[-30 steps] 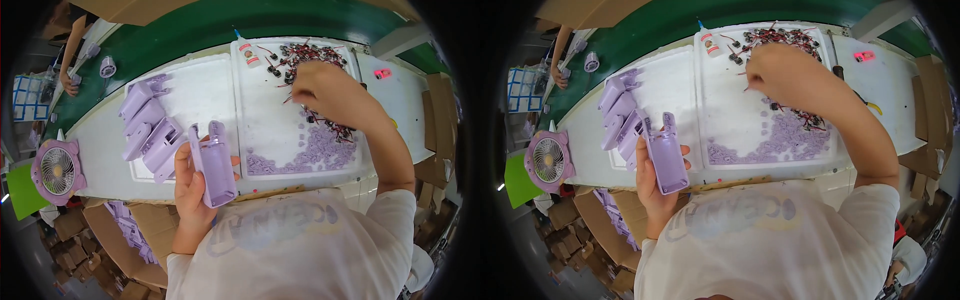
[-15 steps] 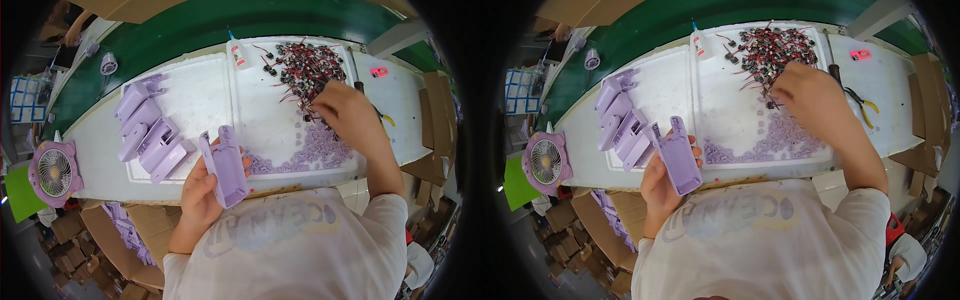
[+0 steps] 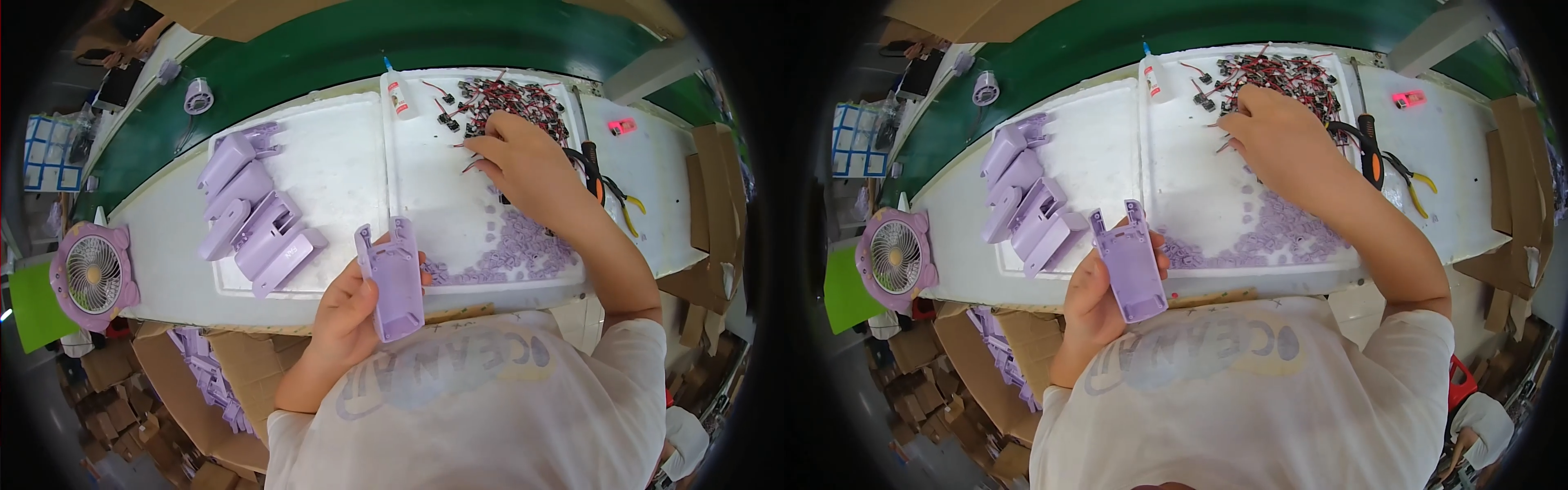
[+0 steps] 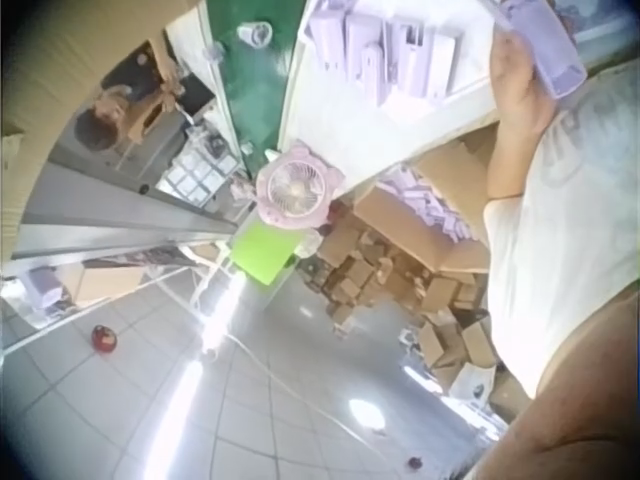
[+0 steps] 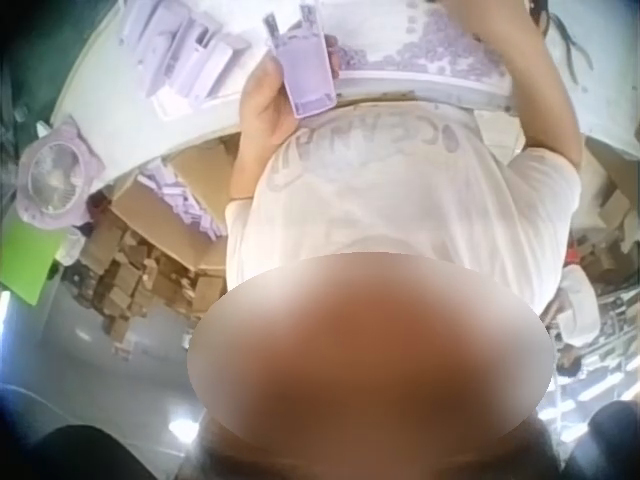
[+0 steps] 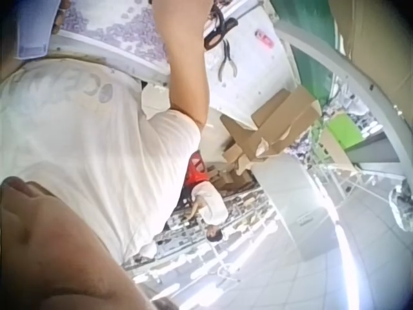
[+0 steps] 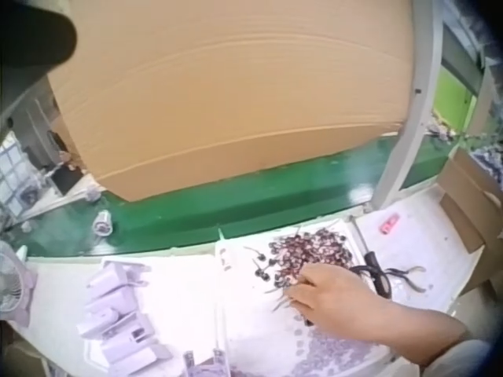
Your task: The person assembles electronic components and wires into a purple plastic fan casing, securing them with screws using a screwdriver, and applying glue from a bottle, while manipulating wires with pliers.
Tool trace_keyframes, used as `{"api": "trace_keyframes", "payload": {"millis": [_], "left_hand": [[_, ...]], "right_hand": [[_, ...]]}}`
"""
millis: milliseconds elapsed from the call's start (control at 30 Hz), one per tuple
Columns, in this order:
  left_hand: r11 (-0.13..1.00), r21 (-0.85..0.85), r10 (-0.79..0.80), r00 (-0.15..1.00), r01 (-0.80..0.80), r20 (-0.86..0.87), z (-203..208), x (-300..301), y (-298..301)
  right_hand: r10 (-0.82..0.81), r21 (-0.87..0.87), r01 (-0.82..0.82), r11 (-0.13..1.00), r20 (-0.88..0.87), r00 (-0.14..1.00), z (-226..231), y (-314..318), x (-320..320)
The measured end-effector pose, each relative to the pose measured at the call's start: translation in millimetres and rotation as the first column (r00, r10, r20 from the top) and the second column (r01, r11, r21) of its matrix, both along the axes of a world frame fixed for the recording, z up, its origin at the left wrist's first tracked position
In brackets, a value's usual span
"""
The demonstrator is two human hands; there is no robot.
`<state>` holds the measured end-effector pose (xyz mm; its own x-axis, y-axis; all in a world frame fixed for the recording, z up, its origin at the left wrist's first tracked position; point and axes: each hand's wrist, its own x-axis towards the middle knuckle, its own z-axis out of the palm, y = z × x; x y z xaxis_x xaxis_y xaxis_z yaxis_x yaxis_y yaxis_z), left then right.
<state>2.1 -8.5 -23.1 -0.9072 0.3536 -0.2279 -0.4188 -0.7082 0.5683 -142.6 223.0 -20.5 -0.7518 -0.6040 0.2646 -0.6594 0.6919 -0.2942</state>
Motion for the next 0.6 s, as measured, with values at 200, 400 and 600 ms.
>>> {"api": "trace_keyframes", "payload": {"millis": [200,400,600], "left_hand": [[0.984,-0.175,0.035,0.996,-0.021,0.077,7,3,1],[0.991,-0.125,0.060,0.997,-0.053,0.050,3,-1,1],[0.998,0.060,-0.035,0.996,0.030,0.081,16,-17,11]], "right_hand": [[0.052,0.027,-0.052,0.998,-0.012,0.999,-4,-3,-10],[0.094,-0.479,0.083,0.874,0.335,0.937,25,-10,9],[0.591,-0.728,0.402,0.556,0.686,0.425,26,-11,32]]}}
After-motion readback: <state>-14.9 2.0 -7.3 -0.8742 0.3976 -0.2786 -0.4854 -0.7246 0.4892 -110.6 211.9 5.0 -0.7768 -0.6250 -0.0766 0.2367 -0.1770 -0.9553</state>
